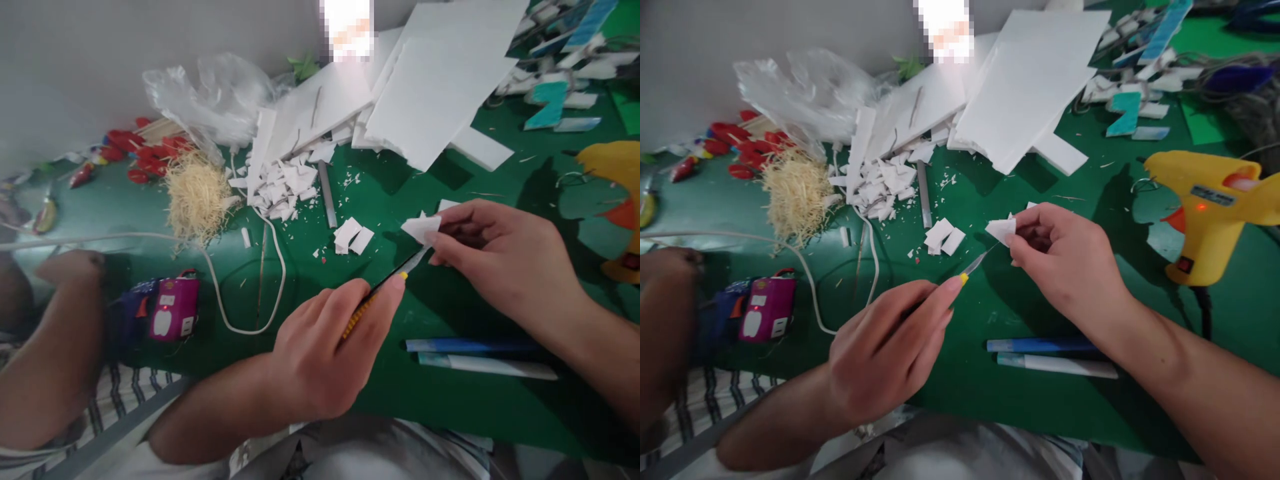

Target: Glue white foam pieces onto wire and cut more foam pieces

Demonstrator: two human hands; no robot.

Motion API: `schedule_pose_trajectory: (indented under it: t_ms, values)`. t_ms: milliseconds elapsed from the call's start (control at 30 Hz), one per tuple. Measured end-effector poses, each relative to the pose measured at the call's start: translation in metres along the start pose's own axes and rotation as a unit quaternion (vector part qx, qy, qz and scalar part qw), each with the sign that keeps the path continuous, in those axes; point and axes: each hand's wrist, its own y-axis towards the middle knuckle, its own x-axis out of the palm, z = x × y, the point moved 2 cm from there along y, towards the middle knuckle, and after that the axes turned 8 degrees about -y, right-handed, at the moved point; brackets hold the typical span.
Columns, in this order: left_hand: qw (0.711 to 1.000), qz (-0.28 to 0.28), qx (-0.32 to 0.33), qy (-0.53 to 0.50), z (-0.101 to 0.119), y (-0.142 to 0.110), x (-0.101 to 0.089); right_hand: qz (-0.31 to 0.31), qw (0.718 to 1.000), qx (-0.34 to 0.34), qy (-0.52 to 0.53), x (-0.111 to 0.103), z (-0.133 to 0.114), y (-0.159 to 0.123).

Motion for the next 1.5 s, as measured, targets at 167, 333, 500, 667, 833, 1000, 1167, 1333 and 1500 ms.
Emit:
schedule_pose_trajectory:
  t_ms: [167, 333, 500, 667, 833, 1000, 1167, 1333, 1500]
  values:
    - [0.973, 0.061, -0.132, -0.179, -0.016, 0.002, -0.002, -0.041, 0.995, 0.017, 0.094, 0.001, -0.002, 0.000]
    - [0.875, 0.081, -0.234, -0.416, -0.021, -0.001, 0.013, -0.106, 0.980, -0.028, 0.167, 0.005, -0.002, -0.004]
    - [0.778, 0.101, -0.292, -0.547, -0.016, -0.003, 0.026, -0.110, 0.980, -0.079, 0.145, 0.006, -0.002, -0.008]
    - [0.745, 0.045, -0.390, -0.540, -0.015, 0.002, 0.035, -0.136, 0.976, -0.130, 0.112, 0.009, -0.006, -0.011]
    - [0.646, 0.040, -0.429, -0.630, -0.009, 0.009, 0.045, -0.130, 0.971, -0.164, 0.120, 0.010, -0.006, -0.012]
    - [0.560, 0.055, -0.485, -0.670, -0.003, 0.014, 0.046, -0.111, 0.962, -0.219, 0.122, 0.009, -0.003, -0.011]
    - [0.519, 0.069, -0.480, -0.704, -0.001, 0.016, 0.047, -0.107, 0.969, -0.196, 0.106, 0.009, -0.004, -0.014]
    - [0.522, 0.138, -0.468, -0.699, -0.006, 0.015, 0.047, -0.170, 0.967, -0.113, 0.153, 0.011, -0.007, -0.016]
    - [0.556, 0.115, -0.458, -0.684, -0.007, 0.015, 0.050, -0.179, 0.970, -0.080, 0.142, 0.013, -0.007, -0.015]
